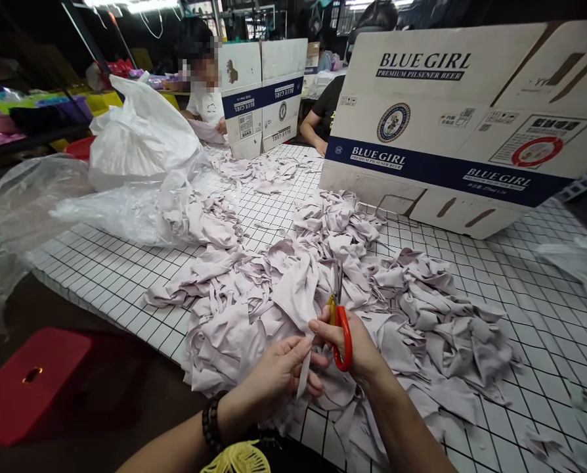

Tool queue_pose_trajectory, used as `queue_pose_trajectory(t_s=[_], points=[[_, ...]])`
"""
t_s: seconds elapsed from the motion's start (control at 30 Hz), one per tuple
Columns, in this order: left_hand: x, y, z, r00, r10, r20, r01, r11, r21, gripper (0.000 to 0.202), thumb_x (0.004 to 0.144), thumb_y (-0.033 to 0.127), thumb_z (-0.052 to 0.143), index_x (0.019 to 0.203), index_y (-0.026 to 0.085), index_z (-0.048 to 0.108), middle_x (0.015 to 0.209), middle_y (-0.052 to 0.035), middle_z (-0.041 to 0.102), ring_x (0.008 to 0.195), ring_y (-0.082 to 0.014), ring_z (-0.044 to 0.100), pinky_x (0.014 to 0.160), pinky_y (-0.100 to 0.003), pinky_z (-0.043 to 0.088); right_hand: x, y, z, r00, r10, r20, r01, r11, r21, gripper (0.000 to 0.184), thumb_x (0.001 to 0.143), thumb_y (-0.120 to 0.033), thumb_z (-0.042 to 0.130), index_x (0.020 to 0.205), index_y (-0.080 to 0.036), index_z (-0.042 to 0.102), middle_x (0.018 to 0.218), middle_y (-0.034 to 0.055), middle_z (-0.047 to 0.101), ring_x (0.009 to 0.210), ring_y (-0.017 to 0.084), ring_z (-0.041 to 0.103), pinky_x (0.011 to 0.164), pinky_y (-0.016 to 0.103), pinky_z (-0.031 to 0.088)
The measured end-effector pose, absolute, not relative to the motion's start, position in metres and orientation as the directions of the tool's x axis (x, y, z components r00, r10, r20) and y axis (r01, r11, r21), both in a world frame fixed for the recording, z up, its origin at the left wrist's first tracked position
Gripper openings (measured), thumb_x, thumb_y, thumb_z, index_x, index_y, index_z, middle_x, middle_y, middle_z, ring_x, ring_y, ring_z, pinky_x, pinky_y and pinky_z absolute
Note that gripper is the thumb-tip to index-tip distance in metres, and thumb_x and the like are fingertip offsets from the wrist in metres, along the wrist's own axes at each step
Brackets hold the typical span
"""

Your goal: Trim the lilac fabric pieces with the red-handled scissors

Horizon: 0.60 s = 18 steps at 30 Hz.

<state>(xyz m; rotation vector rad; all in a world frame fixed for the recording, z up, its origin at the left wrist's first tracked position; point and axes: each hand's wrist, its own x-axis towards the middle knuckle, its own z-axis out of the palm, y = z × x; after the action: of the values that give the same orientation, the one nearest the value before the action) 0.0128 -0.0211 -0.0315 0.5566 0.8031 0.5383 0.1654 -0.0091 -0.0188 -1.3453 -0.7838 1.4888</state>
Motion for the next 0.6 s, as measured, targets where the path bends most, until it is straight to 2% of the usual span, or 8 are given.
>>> queue_pose_trajectory(t_s=[0.1, 0.2, 0.27, 0.37, 0.4, 0.47, 0.53, 0.6], points=[[0.018, -0.018, -0.031, 0.541, 0.688, -0.483, -0.246, 0.679, 0.692, 0.052, 0.066, 0.057, 0.076, 0.088, 0.012, 0.061, 0.074, -0.0026, 0.070, 0.043, -0.0079, 0.056, 0.045, -0.020, 0.043, 0.167, -0.009, -0.020, 0.074, 0.932, -0.355, -0.225, -0.331, -0.916, 0.046, 0.054, -0.045, 0.085, 0.070, -0.020, 0.049, 0.062, -0.0052, 0.054, 0.051, 0.012, 0.053, 0.049, 0.023, 0.038], [0.017, -0.017, -0.029, 0.532, 0.728, -0.433, -0.215, 0.611, 0.762, 0.052, 0.067, 0.058, 0.075, 0.086, 0.011, 0.063, 0.073, -0.0039, 0.071, 0.046, -0.0096, 0.060, 0.048, -0.020, 0.044, 0.173, -0.012, -0.021, 0.109, 0.943, -0.316, -0.212, -0.288, -0.934, 0.045, 0.056, -0.043, 0.085, 0.070, -0.020, 0.049, 0.071, -0.0029, 0.059, 0.053, 0.009, 0.048, 0.050, 0.023, 0.039], [0.014, -0.016, -0.026, 0.521, 0.760, -0.388, -0.210, 0.555, 0.805, 0.048, 0.071, 0.056, 0.073, 0.088, 0.011, 0.064, 0.075, -0.0045, 0.072, 0.050, -0.0105, 0.062, 0.053, -0.022, 0.048, 0.178, -0.015, -0.021, 0.134, 0.962, -0.237, -0.176, -0.212, -0.961, 0.041, 0.062, -0.040, 0.083, 0.074, -0.021, 0.049, 0.091, 0.0014, 0.065, 0.055, 0.007, 0.046, 0.053, 0.023, 0.040], [0.009, -0.016, -0.020, 0.487, 0.819, -0.304, -0.182, 0.436, 0.881, 0.041, 0.081, 0.052, 0.066, 0.091, 0.013, 0.065, 0.078, -0.0047, 0.071, 0.056, -0.0118, 0.063, 0.059, -0.024, 0.050, 0.179, -0.018, -0.019, 0.057, 0.994, -0.093, -0.082, -0.088, -0.993, 0.031, 0.073, -0.034, 0.075, 0.079, -0.022, 0.048, 0.121, 0.0059, 0.062, 0.056, 0.007, 0.046, 0.056, 0.025, 0.042], [0.008, -0.015, -0.018, 0.480, 0.835, -0.268, -0.156, 0.382, 0.911, 0.039, 0.084, 0.051, 0.063, 0.092, 0.013, 0.066, 0.077, -0.0044, 0.070, 0.057, -0.0123, 0.063, 0.060, -0.025, 0.050, 0.177, -0.018, -0.019, 0.007, 0.998, -0.059, -0.063, -0.059, -0.996, 0.028, 0.075, -0.033, 0.073, 0.080, -0.023, 0.048, 0.121, 0.0064, 0.062, 0.057, 0.008, 0.047, 0.056, 0.025, 0.043], [0.006, -0.013, -0.014, 0.450, 0.877, -0.167, -0.072, 0.222, 0.972, 0.035, 0.088, 0.047, 0.058, 0.092, 0.014, 0.069, 0.071, -0.0032, 0.065, 0.059, -0.0136, 0.062, 0.063, -0.027, 0.050, 0.169, -0.016, -0.019, -0.050, 0.999, -0.007, -0.062, -0.010, -0.998, 0.026, 0.075, -0.032, 0.073, 0.078, -0.023, 0.049, 0.108, 0.0054, 0.066, 0.058, 0.010, 0.050, 0.056, 0.026, 0.044], [0.004, -0.010, -0.010, 0.379, 0.924, -0.039, 0.046, 0.023, 0.999, 0.033, 0.090, 0.044, 0.056, 0.087, 0.015, 0.072, 0.072, -0.0041, 0.060, 0.068, -0.0167, 0.061, 0.069, -0.029, 0.051, 0.160, -0.011, -0.020, -0.004, 1.000, 0.029, -0.077, 0.029, -0.997, 0.026, 0.074, -0.031, 0.073, 0.076, -0.023, 0.049, 0.093, 0.0033, 0.067, 0.059, 0.012, 0.051, 0.056, 0.026, 0.044], [0.003, -0.008, -0.007, 0.281, 0.955, 0.091, 0.159, -0.140, 0.977, 0.031, 0.091, 0.041, 0.056, 0.083, 0.017, 0.074, 0.082, -0.0078, 0.057, 0.089, -0.0223, 0.060, 0.080, -0.033, 0.049, 0.152, -0.007, -0.022, 0.076, 0.997, 0.033, -0.083, 0.040, -0.996, 0.025, 0.075, -0.030, 0.071, 0.074, -0.024, 0.047, 0.087, 0.0029, 0.067, 0.062, 0.014, 0.054, 0.057, 0.026, 0.046]])
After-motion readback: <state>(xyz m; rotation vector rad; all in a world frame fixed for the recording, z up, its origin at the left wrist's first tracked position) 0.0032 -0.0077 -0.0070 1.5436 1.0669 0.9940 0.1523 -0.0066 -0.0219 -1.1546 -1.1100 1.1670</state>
